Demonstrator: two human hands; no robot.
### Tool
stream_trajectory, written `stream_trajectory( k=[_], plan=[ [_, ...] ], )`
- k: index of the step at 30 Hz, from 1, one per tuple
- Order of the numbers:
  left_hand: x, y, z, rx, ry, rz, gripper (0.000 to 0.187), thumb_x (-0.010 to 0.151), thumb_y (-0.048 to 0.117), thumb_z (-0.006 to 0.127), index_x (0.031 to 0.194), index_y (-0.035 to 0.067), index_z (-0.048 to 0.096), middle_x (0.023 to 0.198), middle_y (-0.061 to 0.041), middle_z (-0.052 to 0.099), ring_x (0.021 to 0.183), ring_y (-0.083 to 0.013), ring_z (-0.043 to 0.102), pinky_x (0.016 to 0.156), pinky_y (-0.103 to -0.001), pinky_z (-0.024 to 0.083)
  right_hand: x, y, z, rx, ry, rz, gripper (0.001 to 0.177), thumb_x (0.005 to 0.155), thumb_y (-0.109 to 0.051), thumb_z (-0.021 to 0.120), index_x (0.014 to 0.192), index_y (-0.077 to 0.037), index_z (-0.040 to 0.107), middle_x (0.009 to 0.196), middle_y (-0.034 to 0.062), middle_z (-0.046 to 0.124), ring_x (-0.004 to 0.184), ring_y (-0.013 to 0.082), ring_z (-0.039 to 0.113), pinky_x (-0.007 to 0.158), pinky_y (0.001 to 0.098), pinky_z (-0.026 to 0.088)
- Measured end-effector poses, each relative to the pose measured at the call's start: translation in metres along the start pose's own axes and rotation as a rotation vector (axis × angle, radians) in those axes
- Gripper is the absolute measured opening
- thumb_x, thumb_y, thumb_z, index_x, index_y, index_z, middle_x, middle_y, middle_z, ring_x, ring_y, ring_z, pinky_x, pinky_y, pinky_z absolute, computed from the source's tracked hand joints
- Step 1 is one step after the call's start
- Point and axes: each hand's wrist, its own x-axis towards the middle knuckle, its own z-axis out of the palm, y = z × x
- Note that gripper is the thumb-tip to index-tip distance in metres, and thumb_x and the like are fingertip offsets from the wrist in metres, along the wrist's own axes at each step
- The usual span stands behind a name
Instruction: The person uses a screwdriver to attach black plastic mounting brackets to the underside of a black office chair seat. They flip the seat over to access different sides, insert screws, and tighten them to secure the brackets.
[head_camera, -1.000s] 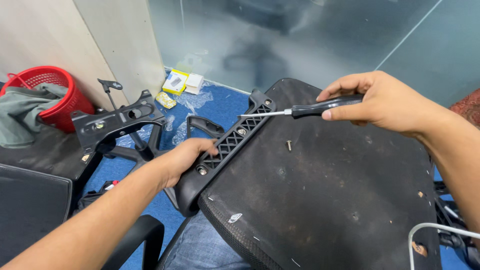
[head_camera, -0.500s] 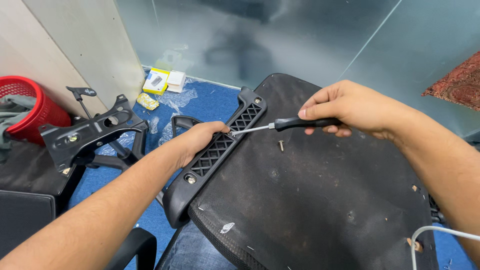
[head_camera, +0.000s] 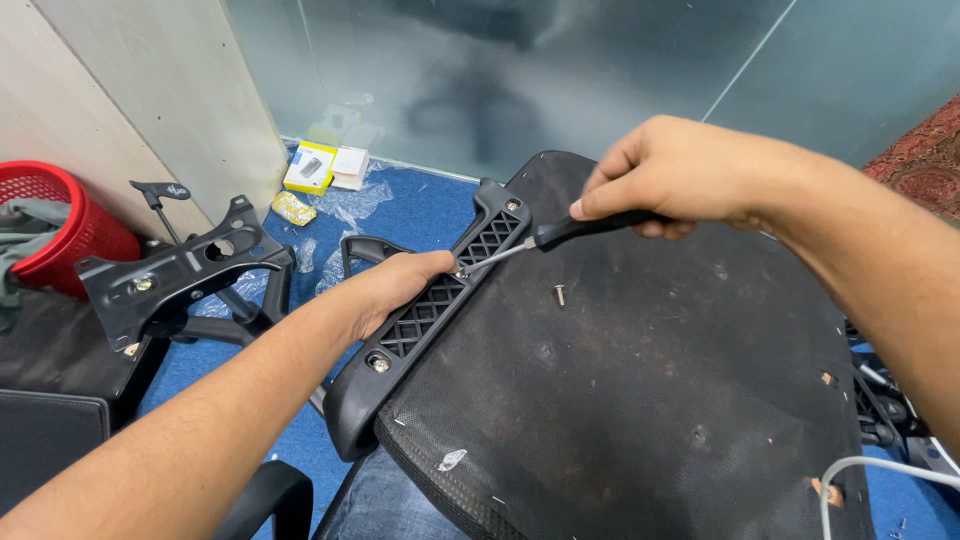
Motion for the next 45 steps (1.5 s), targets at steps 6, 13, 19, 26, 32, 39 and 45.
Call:
stream_trajectory(
  k=[6, 13, 19, 26, 32, 39, 45],
  plan=[
    [0.001, -0.001, 0.001, 0.054, 0.049, 0.008, 0.028, 0.090, 0.031, 0.061, 0.089, 0.005, 0.072, 0.069, -0.008, 0.070, 0.046, -0.0164, 0.063, 0.044, -0.033, 0.055, -0.013, -0.045, -0.007, -0.196, -0.001, -0.218, 0.033, 0.084, -0.013, 0.078, 0.116, -0.010, 0.073, 0.084, -0.0023, 0.073, 0.063, 0.0162, 0.068, 0.059, 0.0311, 0.055],
    [0.018, -0.010, -0.007, -0.139, -0.061, -0.037, 0.032, 0.090, 0.033, 0.054, 0.085, 0.007, 0.071, 0.065, -0.007, 0.070, 0.043, -0.0162, 0.062, 0.044, -0.031, 0.054, -0.028, -0.088, 0.003, -0.678, 0.161, -0.406, 0.033, 0.085, -0.033, 0.078, 0.114, -0.017, 0.078, 0.083, 0.0089, 0.076, 0.069, 0.0225, 0.070, 0.067, 0.0388, 0.056],
    [0.024, -0.013, -0.010, -0.208, -0.014, 0.054, 0.025, 0.090, 0.022, 0.055, 0.098, 0.007, 0.072, 0.075, -0.009, 0.074, 0.053, -0.0162, 0.066, 0.051, -0.030, 0.057, -0.013, -0.104, 0.012, -0.710, 0.208, -0.300, 0.034, 0.089, -0.040, 0.071, 0.099, -0.009, 0.080, 0.085, 0.0145, 0.076, 0.077, 0.0280, 0.076, 0.075, 0.0398, 0.058],
    [0.028, -0.021, -0.014, 0.092, 0.091, 0.851, 0.023, 0.092, 0.001, 0.064, 0.110, 0.000, 0.078, 0.092, -0.006, 0.076, 0.079, -0.0088, 0.065, 0.074, -0.023, 0.053, -0.002, -0.111, 0.019, -0.810, 0.208, -0.478, 0.034, 0.082, -0.039, 0.077, 0.098, -0.009, 0.077, 0.089, 0.0125, 0.077, 0.085, 0.0292, 0.073, 0.078, 0.0416, 0.057],
    [0.026, -0.020, -0.013, 0.240, 0.114, 0.934, 0.017, 0.089, 0.005, 0.073, 0.103, 0.000, 0.080, 0.092, -0.004, 0.078, 0.083, -0.0082, 0.069, 0.079, -0.024, 0.055, 0.002, -0.107, 0.003, -0.859, 0.110, -0.441, 0.048, 0.066, -0.036, 0.088, 0.106, -0.015, 0.073, 0.086, 0.0073, 0.077, 0.078, 0.0261, 0.073, 0.071, 0.0445, 0.057],
    [0.029, -0.016, -0.009, 0.331, 0.192, 0.886, 0.018, 0.089, 0.009, 0.073, 0.102, 0.001, 0.080, 0.090, -0.006, 0.081, 0.080, -0.0083, 0.070, 0.078, -0.024, 0.055, 0.006, -0.117, 0.020, -0.861, 0.242, -0.278, 0.041, 0.084, -0.043, 0.076, 0.068, -0.005, 0.078, 0.059, 0.0082, 0.071, 0.062, 0.0222, 0.071, 0.068, 0.0409, 0.057],
    [0.016, -0.013, -0.005, 0.507, 0.294, 0.868, 0.018, 0.086, 0.013, 0.074, 0.101, 0.008, 0.081, 0.087, -0.007, 0.079, 0.081, -0.0148, 0.071, 0.080, -0.029, 0.055, 0.009, -0.110, 0.015, -0.836, 0.235, -0.147, 0.050, 0.087, -0.049, 0.074, 0.074, -0.001, 0.078, 0.062, 0.0113, 0.070, 0.062, 0.0261, 0.070, 0.067, 0.0407, 0.056]
  ],
)
